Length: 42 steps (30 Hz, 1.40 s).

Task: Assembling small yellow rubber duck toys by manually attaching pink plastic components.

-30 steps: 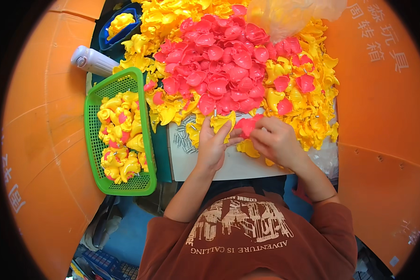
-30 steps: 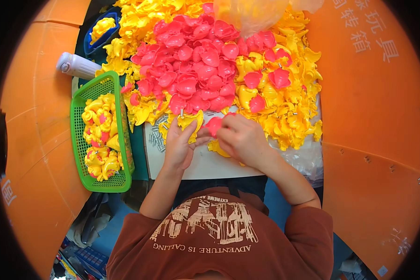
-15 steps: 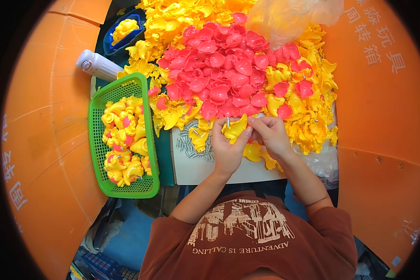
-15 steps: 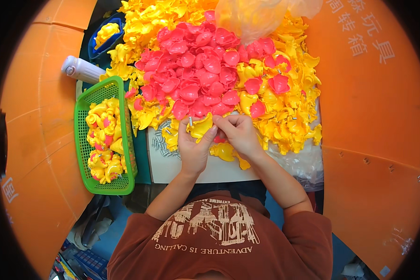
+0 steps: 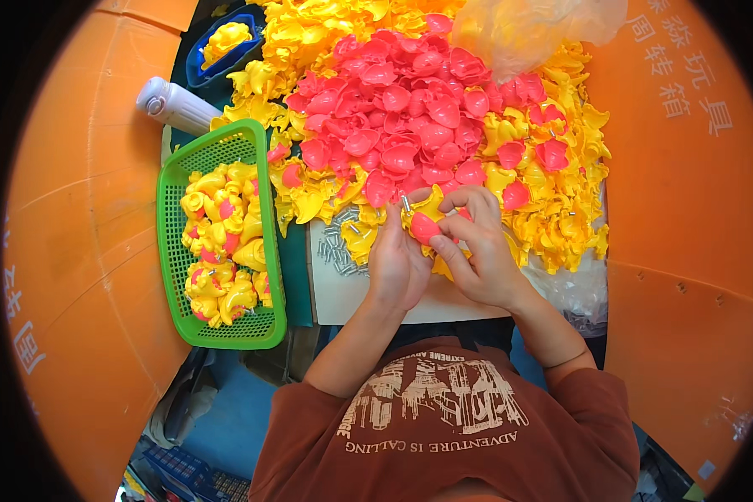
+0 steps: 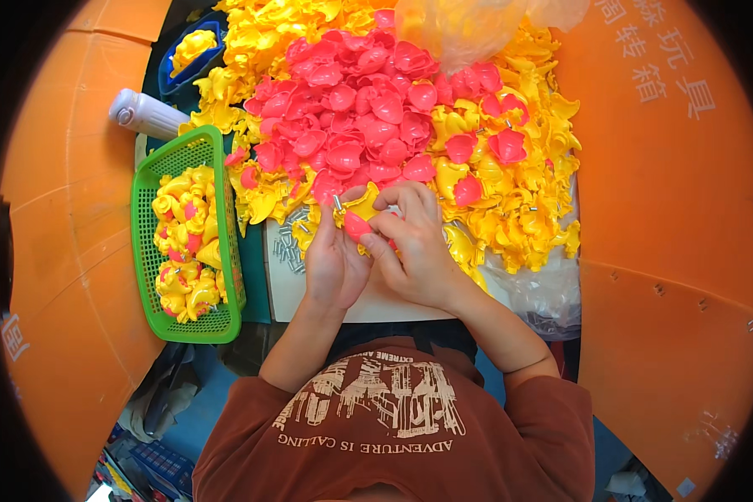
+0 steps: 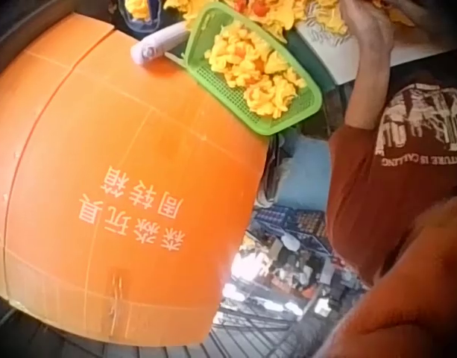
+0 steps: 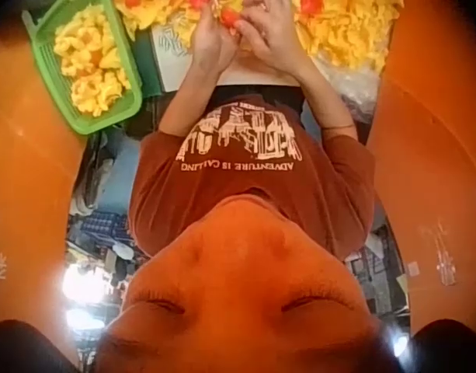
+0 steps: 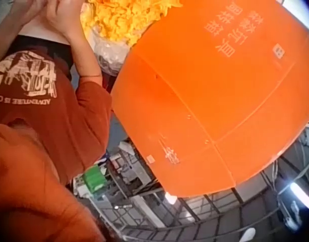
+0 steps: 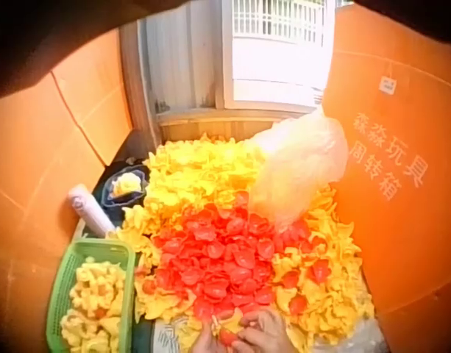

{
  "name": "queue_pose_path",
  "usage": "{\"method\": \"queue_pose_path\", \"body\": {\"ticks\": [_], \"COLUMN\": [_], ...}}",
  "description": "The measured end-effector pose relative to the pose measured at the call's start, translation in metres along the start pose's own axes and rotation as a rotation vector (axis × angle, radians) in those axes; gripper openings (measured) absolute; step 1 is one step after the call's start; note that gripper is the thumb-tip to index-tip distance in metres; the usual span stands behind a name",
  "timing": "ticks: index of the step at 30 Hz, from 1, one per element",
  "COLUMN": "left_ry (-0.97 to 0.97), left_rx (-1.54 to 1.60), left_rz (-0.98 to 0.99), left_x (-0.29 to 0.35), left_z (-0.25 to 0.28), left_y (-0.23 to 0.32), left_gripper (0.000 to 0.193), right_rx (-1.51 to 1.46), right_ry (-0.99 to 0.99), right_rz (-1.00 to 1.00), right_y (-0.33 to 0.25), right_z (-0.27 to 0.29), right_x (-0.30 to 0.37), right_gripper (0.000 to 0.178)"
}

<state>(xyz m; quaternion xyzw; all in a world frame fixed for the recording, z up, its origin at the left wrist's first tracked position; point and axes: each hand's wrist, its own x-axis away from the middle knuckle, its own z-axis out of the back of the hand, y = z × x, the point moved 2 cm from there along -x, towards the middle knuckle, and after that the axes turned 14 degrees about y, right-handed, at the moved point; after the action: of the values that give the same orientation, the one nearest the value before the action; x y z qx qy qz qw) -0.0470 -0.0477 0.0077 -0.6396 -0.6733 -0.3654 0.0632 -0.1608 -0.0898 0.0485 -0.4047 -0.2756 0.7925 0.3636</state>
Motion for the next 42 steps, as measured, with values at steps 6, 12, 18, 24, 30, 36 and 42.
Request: {"method": "queue_pose_path", "body": {"ticks": [6,12,18,24,30,36,42], "left_ry": [-0.009,-0.056,-0.076,-0.067,-0.067,-0.07,-0.051], "left_rx": [0.001,-0.038,-0.033,0.023,0.033,0.008,0.02], "left_rz": [-0.008,-0.005,0.003,0.03,0.076,0.045,-0.007], "left_x": [0.002,0.003,0.003,0.007,0.01,0.012,0.012], "left_z": [0.0,0.001,0.002,-0.005,-0.012,-0.01,-0.01], "left_y": [-0.001,-0.005,-0.006,-0.002,0.001,0.0,-0.007], "left_gripper": [0.046,0.047,0.049,0.047,0.047,0.046,0.045], "right_rx": [-0.012,0.039,0.149,0.207,0.133,0.133,0.275], "right_ry": [-0.063,-0.104,-0.064,-0.068,-0.118,-0.102,-0.019], "right_rz": [-0.005,0.058,0.086,0.164,0.165,0.134,0.106], "right_y": [0.0,-0.007,-0.015,-0.018,-0.015,-0.018,-0.022], "right_z": [0.006,0.008,0.008,0.007,0.014,0.013,0.002], "right_x": [-0.003,-0.008,-0.006,-0.01,-0.013,-0.011,-0.008], "right_gripper": [0.011,0.011,0.012,0.014,0.015,0.015,0.014]}}
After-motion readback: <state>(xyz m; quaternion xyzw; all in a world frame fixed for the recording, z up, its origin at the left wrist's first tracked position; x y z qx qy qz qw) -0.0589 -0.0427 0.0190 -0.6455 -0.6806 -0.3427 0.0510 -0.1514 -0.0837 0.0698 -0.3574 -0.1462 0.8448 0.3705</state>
